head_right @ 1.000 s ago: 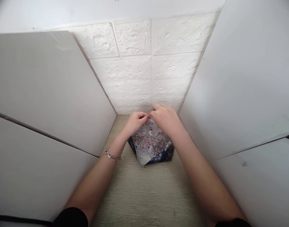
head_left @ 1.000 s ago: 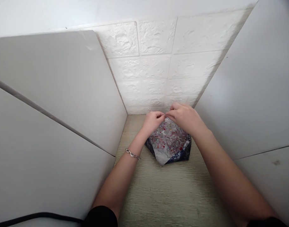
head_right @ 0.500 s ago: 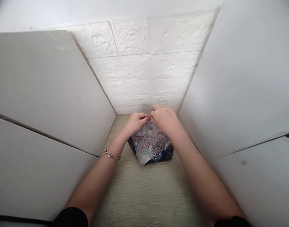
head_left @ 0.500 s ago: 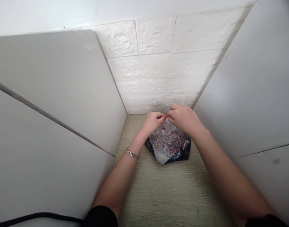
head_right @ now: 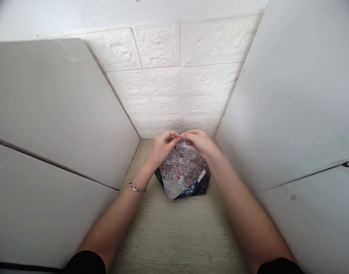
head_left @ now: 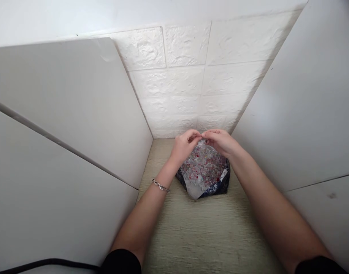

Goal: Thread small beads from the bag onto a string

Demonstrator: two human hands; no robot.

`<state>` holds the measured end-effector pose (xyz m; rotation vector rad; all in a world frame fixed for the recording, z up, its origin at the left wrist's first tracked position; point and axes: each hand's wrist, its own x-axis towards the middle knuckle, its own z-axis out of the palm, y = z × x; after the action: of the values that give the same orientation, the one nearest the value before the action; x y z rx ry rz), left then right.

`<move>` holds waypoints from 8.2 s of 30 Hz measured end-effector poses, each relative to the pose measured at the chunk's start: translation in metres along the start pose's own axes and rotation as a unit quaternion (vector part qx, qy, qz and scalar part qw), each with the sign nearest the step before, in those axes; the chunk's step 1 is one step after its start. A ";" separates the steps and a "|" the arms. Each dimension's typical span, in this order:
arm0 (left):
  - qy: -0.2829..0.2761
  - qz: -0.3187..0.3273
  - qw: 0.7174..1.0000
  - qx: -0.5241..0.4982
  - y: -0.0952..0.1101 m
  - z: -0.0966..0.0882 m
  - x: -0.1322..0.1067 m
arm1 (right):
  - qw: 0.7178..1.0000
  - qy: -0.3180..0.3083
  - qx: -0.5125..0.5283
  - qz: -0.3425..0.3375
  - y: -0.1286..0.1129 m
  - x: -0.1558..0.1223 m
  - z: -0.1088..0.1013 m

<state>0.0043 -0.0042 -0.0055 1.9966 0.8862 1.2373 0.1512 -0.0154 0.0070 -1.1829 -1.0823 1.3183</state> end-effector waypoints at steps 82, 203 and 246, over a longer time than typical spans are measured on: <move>0.080 -0.077 0.968 -0.224 0.024 -0.009 0.005 | 0.962 0.047 -0.065 -0.262 -0.007 -0.025 0.034; 0.032 -0.176 0.919 -0.351 0.026 -0.005 0.008 | 0.978 -0.054 -0.022 -0.200 -0.010 -0.019 0.022; 0.071 -0.104 0.965 -0.230 0.033 0.006 0.003 | 0.983 0.001 0.067 -0.174 -0.009 -0.021 0.034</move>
<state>0.0182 -0.0219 0.0195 1.4277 0.7664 1.3315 0.1185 -0.0352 0.0215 -0.8492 -1.1212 1.0985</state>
